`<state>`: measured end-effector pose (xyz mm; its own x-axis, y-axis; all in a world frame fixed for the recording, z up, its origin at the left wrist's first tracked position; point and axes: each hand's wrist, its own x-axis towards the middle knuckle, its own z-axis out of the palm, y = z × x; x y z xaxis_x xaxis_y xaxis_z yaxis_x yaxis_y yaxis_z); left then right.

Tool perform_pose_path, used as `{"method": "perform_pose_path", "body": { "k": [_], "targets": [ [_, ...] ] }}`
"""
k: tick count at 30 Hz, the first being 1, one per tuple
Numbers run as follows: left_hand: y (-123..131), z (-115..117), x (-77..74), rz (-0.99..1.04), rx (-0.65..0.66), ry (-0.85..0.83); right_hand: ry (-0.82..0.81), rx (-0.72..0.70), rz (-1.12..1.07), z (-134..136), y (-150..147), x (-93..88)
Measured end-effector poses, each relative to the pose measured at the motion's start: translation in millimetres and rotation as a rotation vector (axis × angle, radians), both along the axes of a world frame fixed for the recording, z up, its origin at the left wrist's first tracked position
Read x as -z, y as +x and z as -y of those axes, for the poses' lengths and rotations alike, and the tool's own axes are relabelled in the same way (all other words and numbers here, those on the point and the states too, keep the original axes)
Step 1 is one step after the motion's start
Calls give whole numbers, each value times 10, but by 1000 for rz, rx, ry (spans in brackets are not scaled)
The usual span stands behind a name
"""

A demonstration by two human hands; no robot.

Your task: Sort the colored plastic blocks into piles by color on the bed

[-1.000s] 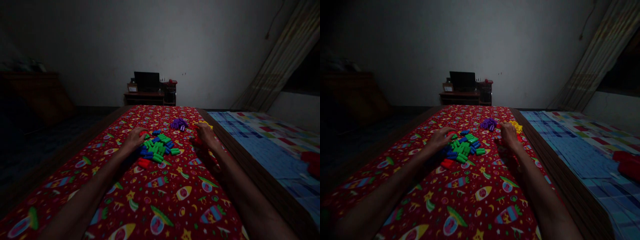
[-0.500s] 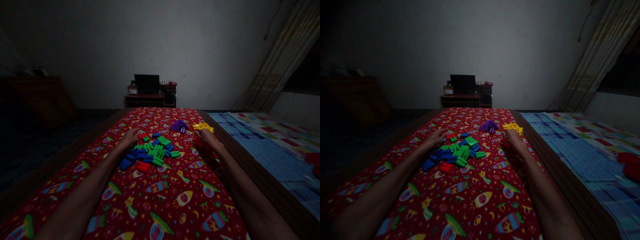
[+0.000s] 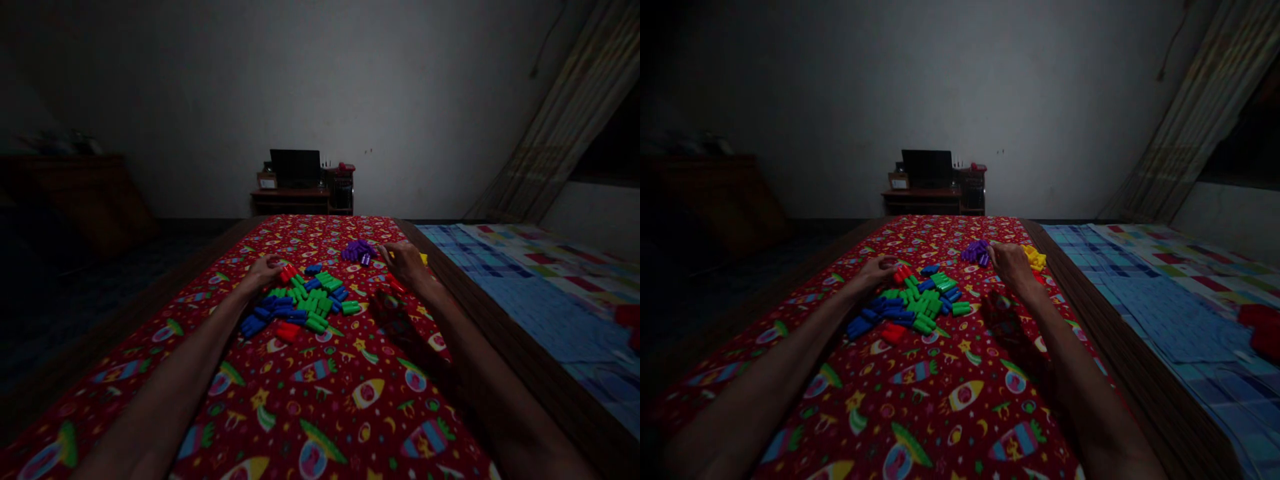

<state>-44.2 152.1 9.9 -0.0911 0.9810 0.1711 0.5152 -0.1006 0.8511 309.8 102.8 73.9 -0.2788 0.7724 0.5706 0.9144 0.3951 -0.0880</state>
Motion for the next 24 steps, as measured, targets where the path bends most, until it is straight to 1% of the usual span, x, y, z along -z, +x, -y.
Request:
{"method": "perform_pose_path", "body": {
  "k": [3,5,7,9,11,13,14,16,17,18,20,22,24],
  "targets": [
    [24,140,-99,109,-15,37,-63,-82,39,80,-174,40],
    [68,231,-166,163,-13,97,-117,-168,42,142,-317,110],
    [148,313,-230,171,12,154,-140,-287,7,198,-474,218],
    [268,391,-289,171,53,190,-111,-427,-66,237,-621,342],
    [419,475,-348,169,124,215,-48,-532,-165,260,-734,448],
    [583,568,-406,157,249,220,-2,-585,-258,270,-793,506],
    [661,616,-431,146,325,218,-5,-601,-294,272,-805,514],
    [793,698,-467,100,445,231,-70,-613,-346,270,-804,496],
    [841,726,-473,67,467,253,-115,-600,-374,267,-799,477],
    [875,742,-471,30,460,282,-157,-573,-405,262,-794,455],
    [898,737,-435,-37,385,336,-210,-500,-479,242,-781,413],
    [872,696,-368,-104,332,331,-229,-438,-538,204,-746,376],
    [817,642,-294,-212,347,299,-198,-391,-535,139,-654,339]
  ]
}}
